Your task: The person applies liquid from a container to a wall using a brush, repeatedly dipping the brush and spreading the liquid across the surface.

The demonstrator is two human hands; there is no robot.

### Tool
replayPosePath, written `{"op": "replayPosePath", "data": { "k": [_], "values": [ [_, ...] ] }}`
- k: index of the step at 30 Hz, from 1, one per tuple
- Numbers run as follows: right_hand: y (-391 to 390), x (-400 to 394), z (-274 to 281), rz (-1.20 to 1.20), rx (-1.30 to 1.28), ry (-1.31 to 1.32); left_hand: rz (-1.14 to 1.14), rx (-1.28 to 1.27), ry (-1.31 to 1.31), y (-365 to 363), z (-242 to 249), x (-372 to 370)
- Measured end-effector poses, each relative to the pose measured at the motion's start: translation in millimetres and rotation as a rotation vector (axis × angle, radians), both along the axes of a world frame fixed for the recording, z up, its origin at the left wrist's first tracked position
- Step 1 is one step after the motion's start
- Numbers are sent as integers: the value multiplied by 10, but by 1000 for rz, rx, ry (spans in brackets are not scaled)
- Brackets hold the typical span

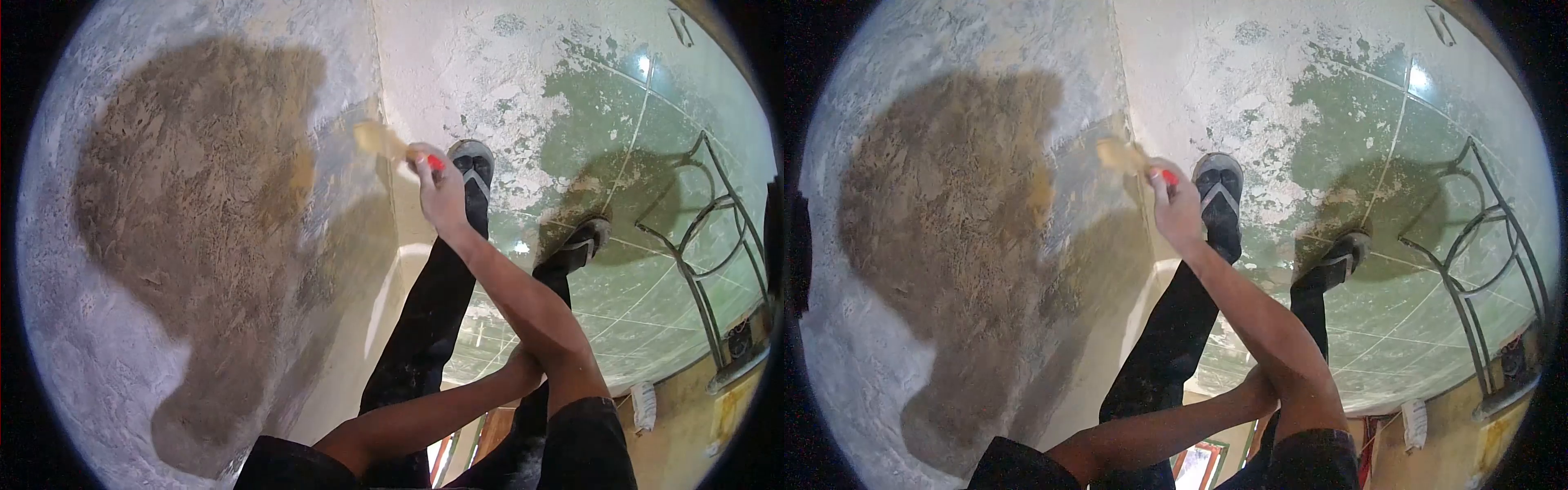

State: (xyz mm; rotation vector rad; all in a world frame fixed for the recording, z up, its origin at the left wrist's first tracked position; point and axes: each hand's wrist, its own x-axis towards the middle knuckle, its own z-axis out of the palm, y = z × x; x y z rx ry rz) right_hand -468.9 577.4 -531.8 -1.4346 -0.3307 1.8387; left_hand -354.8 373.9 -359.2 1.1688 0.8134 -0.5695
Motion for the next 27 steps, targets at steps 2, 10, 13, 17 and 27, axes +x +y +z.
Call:
{"op": "replayPosePath", "data": {
  "k": [2,10,13,17,27],
  "values": [
    [45,-20,34,-97,4,-21,960,-579,92,-191,12,-11],
    [33,402,1460,-10,110,795,787,-465,29,-421,132,-1],
    [44,293,1014,29,167,624,605,-305,33,-334,33,46],
    [-90,72,85,23,96,104,298,-138,72,421,66,1],
    [-97,488,1351,166,236,555,355,-335,113,-71,105,19]
  ]
}}
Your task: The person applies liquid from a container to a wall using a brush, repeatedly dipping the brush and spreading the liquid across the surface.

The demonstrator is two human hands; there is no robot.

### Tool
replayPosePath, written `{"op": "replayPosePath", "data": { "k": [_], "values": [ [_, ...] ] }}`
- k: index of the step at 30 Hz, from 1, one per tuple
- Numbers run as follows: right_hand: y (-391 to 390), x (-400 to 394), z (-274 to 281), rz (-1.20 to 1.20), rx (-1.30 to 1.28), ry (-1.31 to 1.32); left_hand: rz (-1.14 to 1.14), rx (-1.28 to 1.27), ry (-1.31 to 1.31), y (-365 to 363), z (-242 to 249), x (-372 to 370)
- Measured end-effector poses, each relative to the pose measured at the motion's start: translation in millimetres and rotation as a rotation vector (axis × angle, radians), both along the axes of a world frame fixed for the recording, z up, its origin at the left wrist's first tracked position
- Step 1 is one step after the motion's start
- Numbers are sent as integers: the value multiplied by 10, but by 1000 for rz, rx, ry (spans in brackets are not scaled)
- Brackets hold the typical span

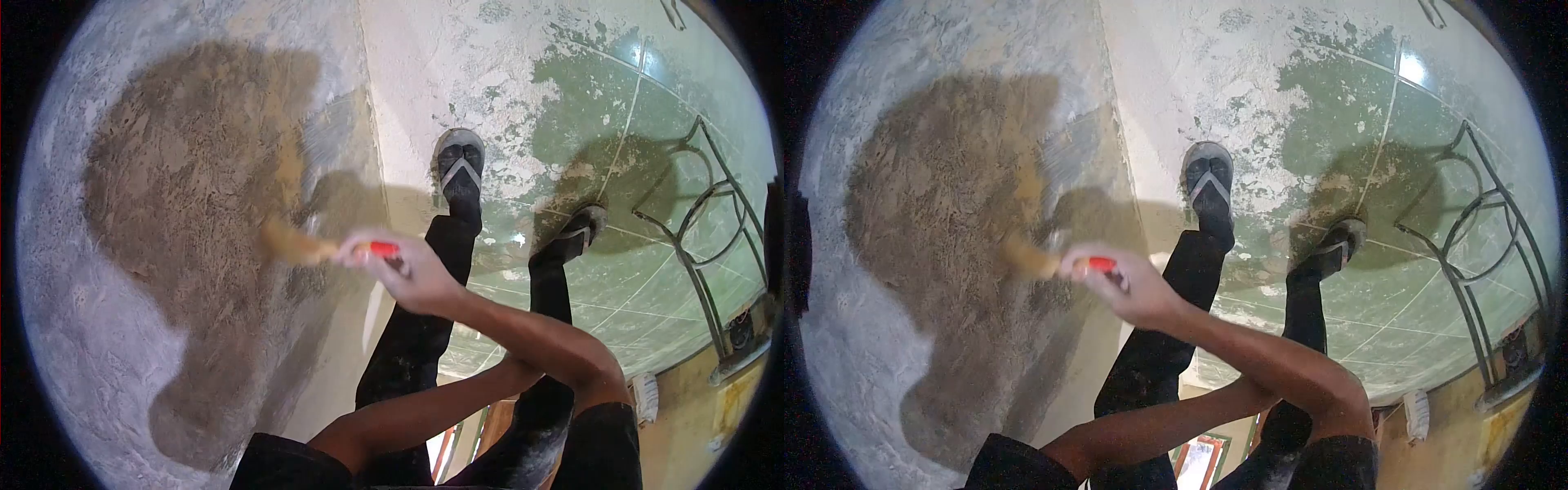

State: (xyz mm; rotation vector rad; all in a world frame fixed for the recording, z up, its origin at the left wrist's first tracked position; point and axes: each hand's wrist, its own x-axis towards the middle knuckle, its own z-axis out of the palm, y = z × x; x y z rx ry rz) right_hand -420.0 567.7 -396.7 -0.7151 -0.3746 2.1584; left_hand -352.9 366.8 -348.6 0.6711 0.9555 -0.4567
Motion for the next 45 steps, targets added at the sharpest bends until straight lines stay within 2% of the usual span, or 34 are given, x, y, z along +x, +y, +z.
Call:
{"op": "replayPosePath", "data": {
  "k": [2,3,4,5,7,8,10,12,14,15,16,17,18,19,21,22,24,26,27,28,29,31,32,33,34,35,36,37,38,39,41,42,44,45],
  "values": [
    [-90,21,43,-2,-84,82,308,-175,-64,52,82,-17],
    [-139,15,30,-8,-176,162,309,-175,-61,66,72,-4],
    [-146,-15,-119,15,-78,-42,76,-4,-87,82,35,20],
    [-147,-76,-289,15,-76,-38,-159,167,-110,108,-9,29],
    [-177,-216,-622,-27,-250,-266,-205,182,-106,218,-91,-9],
    [-226,-292,-775,-29,-250,-264,-248,194,-106,260,-115,-33],
    [-328,-417,-972,-136,-271,-525,-220,216,-110,276,-113,-101],
    [-366,-424,-721,-124,-170,-460,-188,231,-114,219,-69,-109],
    [-360,-323,-266,-55,4,-365,52,62,17,107,52,-60],
    [-338,-234,-11,4,70,-335,53,59,14,-172,36,-17],
    [-357,-161,123,4,69,-339,417,-178,-100,-612,-64,36],
    [-376,-81,216,132,54,-183,779,-415,-215,-846,-132,69],
    [-382,-29,245,258,40,-25,413,-162,-192,-523,-39,25],
    [-362,-18,202,259,44,-26,413,-158,-193,-367,34,28],
    [-246,-8,39,121,-8,-58,121,-68,-55,-208,108,29],
    [-137,23,-77,104,-64,-113,120,-65,-57,-125,74,31],
    [-106,-181,-609,-148,-45,-218,-294,262,-87,118,-73,32],
    [-12,-275,-1073,-202,-53,-482,-342,271,-112,503,-85,-51],
    [50,-313,-1222,-201,-55,-483,-388,283,-140,599,-80,-71],
    [116,-355,-1350,-109,-157,-618,583,103,-39,-401,-325,-104],
    [143,-392,-1399,-16,-263,-751,583,100,-41,-179,-290,-104],
    [217,-473,-1082,-86,-204,-650,-342,227,-100,555,-189,-152],
    [264,-461,-880,-149,-140,-542,-340,228,-100,532,-179,-182],
    [327,-372,-671,-145,-140,-541,-172,276,-89,447,-132,-211],
    [400,-258,-442,-159,-126,-361,-5,319,-79,329,-58,-241],
    [451,-182,-347,-175,-107,-186,-3,318,-83,106,-42,-198],
    [476,-146,-376,-174,-102,-191,326,55,7,-185,-82,-90],
    [503,-109,-413,-208,-100,-76,649,-217,99,-333,-112,-28],
    [533,-78,-457,-241,-98,41,121,153,10,140,-27,-88],
    [557,-76,-589,-240,-95,41,121,155,10,377,-36,-101],
    [589,-170,-1055,-169,-177,-175,-58,248,-15,622,-82,-116],
    [610,-249,-1264,-226,-248,-195,-58,252,-14,606,-142,-142],
    [657,-379,-1756,-286,-319,-214,-230,615,-41,532,-292,-216],
    [646,-395,-2029,-308,-231,-413,-230,610,-39,530,-290,-218]
  ]
}}
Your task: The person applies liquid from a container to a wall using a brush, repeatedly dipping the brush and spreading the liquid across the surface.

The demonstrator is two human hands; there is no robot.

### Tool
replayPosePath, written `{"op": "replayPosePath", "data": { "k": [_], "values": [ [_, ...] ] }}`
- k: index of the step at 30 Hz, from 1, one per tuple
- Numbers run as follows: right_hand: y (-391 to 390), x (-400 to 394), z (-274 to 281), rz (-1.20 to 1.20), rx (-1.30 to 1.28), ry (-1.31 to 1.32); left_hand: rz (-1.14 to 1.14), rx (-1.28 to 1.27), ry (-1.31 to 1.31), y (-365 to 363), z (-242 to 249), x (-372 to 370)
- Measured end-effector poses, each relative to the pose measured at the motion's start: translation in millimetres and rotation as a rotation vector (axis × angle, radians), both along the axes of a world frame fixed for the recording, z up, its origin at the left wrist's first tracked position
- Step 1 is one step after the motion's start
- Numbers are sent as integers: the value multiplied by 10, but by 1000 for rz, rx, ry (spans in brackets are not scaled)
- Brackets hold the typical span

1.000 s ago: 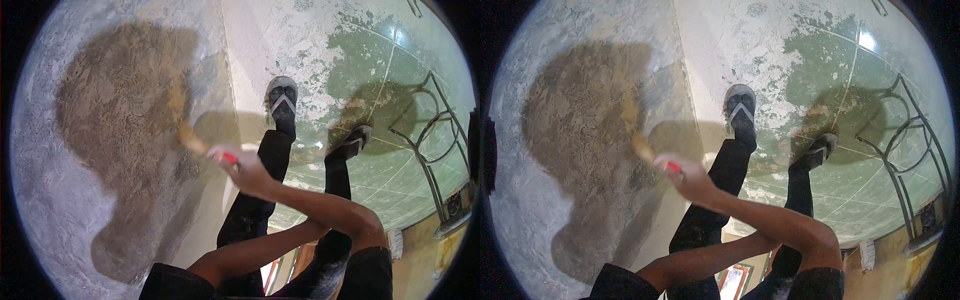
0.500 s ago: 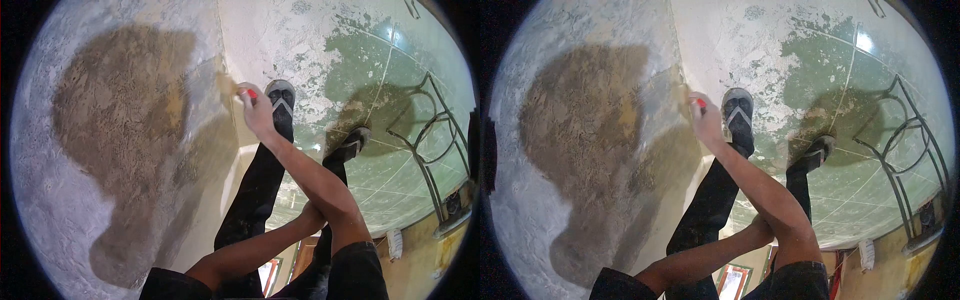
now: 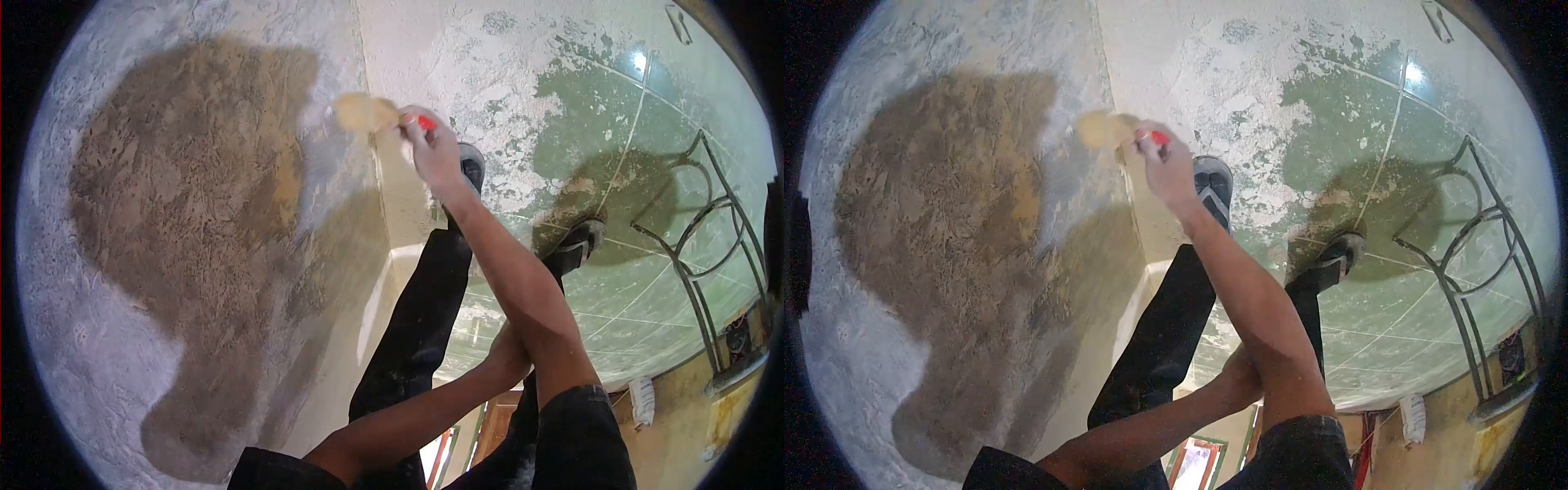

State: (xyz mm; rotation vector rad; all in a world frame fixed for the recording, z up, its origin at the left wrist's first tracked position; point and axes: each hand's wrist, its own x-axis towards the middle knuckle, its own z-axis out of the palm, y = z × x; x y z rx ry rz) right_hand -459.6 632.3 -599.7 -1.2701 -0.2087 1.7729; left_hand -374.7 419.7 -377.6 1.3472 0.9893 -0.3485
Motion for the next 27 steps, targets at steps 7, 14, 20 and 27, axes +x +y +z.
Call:
{"op": "replayPosePath", "data": {
  "k": [7,14,20,27],
  "values": [
    [87,107,933,304,72,-81,60,-307,-11,162,64,101],
    [-76,300,1135,141,67,504,141,-321,8,75,153,184],
    [-19,53,-18,94,-100,184,1004,-469,-200,-259,-13,216],
    [127,75,919,135,120,-58,240,-478,50,494,173,196]
  ]
}}
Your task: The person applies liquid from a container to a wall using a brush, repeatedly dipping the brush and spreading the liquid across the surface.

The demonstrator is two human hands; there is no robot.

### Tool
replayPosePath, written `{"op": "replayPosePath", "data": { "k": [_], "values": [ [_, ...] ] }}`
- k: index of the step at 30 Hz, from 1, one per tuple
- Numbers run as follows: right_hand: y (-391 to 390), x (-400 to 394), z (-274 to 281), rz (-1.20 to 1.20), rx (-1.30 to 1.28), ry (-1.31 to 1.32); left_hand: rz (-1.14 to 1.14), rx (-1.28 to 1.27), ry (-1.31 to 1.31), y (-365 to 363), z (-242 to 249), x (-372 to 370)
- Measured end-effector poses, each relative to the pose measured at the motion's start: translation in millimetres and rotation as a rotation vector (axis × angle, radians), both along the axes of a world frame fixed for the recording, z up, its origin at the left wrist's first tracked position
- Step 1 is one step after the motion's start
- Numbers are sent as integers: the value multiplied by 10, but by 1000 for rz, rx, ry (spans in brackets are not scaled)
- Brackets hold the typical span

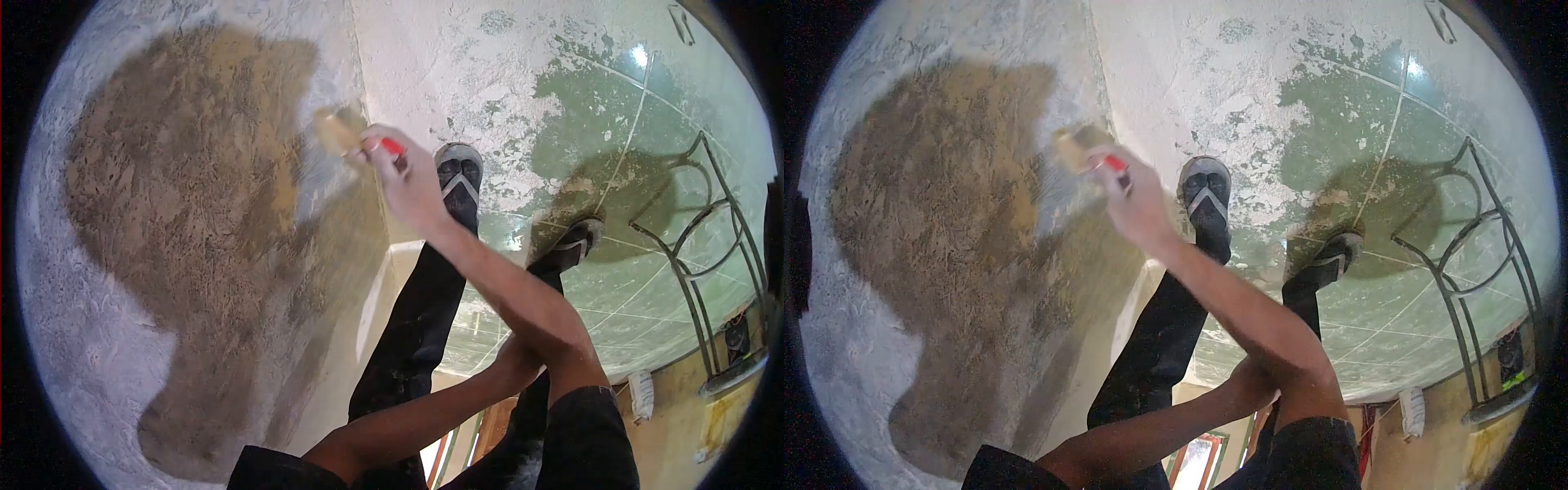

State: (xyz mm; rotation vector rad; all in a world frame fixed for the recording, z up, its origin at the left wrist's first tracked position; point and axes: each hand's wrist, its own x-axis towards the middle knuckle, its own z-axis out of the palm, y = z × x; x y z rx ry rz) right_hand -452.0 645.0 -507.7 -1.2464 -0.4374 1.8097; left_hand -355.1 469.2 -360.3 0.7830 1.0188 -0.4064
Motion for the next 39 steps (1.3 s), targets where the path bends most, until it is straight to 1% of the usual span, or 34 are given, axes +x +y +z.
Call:
{"op": "replayPosePath", "data": {
  "k": [1,2,4,6,7,8,9,10,11,12,13,14,15,16,17,18,19,20,21,22,23,24,26,27,29,30,32,33,34,35,36,37,39],
  "values": [
    [22,69,235,16,42,101,3,-29,-21,-91,11,-28],
    [51,147,419,20,46,100,8,-53,-41,-150,19,-38],
    [91,260,640,-127,35,558,19,-37,-34,-215,67,1],
    [102,226,546,-79,43,536,22,-23,-25,-158,40,38],
    [94,184,461,-33,47,515,-133,41,-78,-129,-14,51],
    [65,126,295,-37,45,521,-289,102,-129,-98,-35,54],
    [48,66,36,-4,-3,368,-293,103,-124,-112,-56,49],
    [56,21,-201,30,-48,217,-180,105,-56,-141,-87,39],
    [74,16,-379,30,-44,225,-63,107,14,-156,-106,30],
    [87,31,-533,-6,-62,119,-64,108,23,-138,-102,21],
    [69,20,-656,-43,-86,10,-2,145,41,-132,-72,23],
    [30,-27,-758,-44,-91,11,59,179,54,-138,-37,38],
    [24,-59,-829,-70,-60,-137,59,177,51,-191,-33,91],
    [-2,-86,-881,-96,-29,-285,621,-361,157,-242,-25,168],
    [10,-107,-818,-97,-33,-287,1169,-914,263,-310,-2,202],
    [63,-139,-670,-95,-16,-359,1167,-916,267,-381,18,178],
    [109,-176,-506,-93,1,-431,1176,-887,153,-446,29,134],
    [152,-179,-267,-115,-7,-316,1181,-855,34,-516,23,98],
    [182,-151,1,-62,61,-328,1179,-856,29,-622,-13,100],
    [200,-80,266,-7,129,-341,775,-600,20,-734,-68,128],
    [231,42,526,31,113,-231,375,-341,12,-782,-95,154],
    [240,139,756,71,96,-119,377,-342,8,-724,-69,144],
    [140,273,1031,-25,266,114,271,-297,-48,-535,29,93],
    [153,307,1121,-23,265,119,274,-297,-43,-494,79,94],
    [181,340,1230,-109,309,334,498,-419,-32,-433,165,86],
    [163,314,1132,-110,308,338,499,-419,-28,-409,139,101],
    [120,207,698,22,179,249,-51,6,-29,-338,13,149],
    [127,185,510,46,79,165,-52,8,-24,-285,-21,134],
    [131,164,305,70,-20,80,-192,107,-51,-230,-49,127],
    [80,119,37,4,-6,-23,-331,207,-78,-178,-73,131],
    [14,58,-197,-61,6,-128,-329,207,-75,-123,-75,128],
    [-37,9,-354,-57,5,-132,-287,166,-70,-71,-56,126],
    [22,32,-437,-86,-6,-308,-250,128,-76,-102,-45,149]
  ]
}}
